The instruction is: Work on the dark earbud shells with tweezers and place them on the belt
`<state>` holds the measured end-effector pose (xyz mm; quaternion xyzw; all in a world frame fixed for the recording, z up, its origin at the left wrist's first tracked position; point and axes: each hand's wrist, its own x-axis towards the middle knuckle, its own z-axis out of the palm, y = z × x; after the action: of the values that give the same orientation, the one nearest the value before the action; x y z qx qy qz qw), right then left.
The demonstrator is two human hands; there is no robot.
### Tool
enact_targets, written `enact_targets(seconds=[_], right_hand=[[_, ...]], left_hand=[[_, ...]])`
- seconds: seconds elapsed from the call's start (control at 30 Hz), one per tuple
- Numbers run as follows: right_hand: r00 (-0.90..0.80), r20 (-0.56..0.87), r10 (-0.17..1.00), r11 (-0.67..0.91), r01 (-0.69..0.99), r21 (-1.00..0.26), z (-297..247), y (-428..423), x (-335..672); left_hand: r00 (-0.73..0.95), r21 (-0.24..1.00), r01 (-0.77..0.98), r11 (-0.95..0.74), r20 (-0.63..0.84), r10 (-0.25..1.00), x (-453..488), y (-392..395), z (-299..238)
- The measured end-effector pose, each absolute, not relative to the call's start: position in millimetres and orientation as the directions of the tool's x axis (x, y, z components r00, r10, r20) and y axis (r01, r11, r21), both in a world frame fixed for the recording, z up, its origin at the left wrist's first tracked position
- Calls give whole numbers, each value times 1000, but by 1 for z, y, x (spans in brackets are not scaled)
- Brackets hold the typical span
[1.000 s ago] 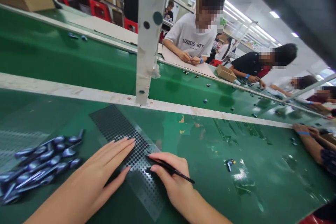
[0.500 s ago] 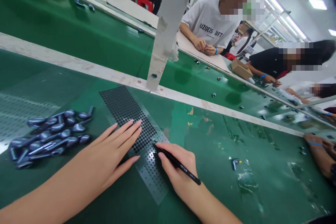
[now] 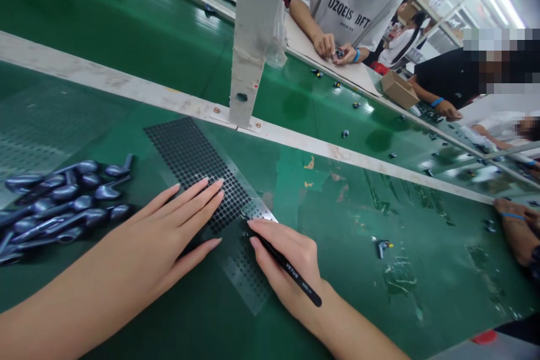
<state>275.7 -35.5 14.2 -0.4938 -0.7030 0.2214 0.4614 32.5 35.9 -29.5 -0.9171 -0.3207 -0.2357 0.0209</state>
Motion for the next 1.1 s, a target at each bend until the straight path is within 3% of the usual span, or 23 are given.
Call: enact_targets(seconds=[0.2, 0.37, 0.57, 1.1], right_hand=[[-136, 504, 853, 478, 590, -651, 17, -39, 272], [-160, 577, 801, 523, 656, -544, 19, -40, 271], [-157, 554, 818, 505, 658, -559, 21, -40, 272], [-146, 468, 872, 450, 616, -647, 26, -38, 277]], left_hand=[[735, 101, 559, -823, 398, 549, 28, 40, -26], [698, 175, 609, -774, 345, 628, 28, 33, -24], [714, 202, 610, -766, 279, 642, 28, 31, -22], [709, 274, 575, -771, 304, 636, 23, 35, -22]])
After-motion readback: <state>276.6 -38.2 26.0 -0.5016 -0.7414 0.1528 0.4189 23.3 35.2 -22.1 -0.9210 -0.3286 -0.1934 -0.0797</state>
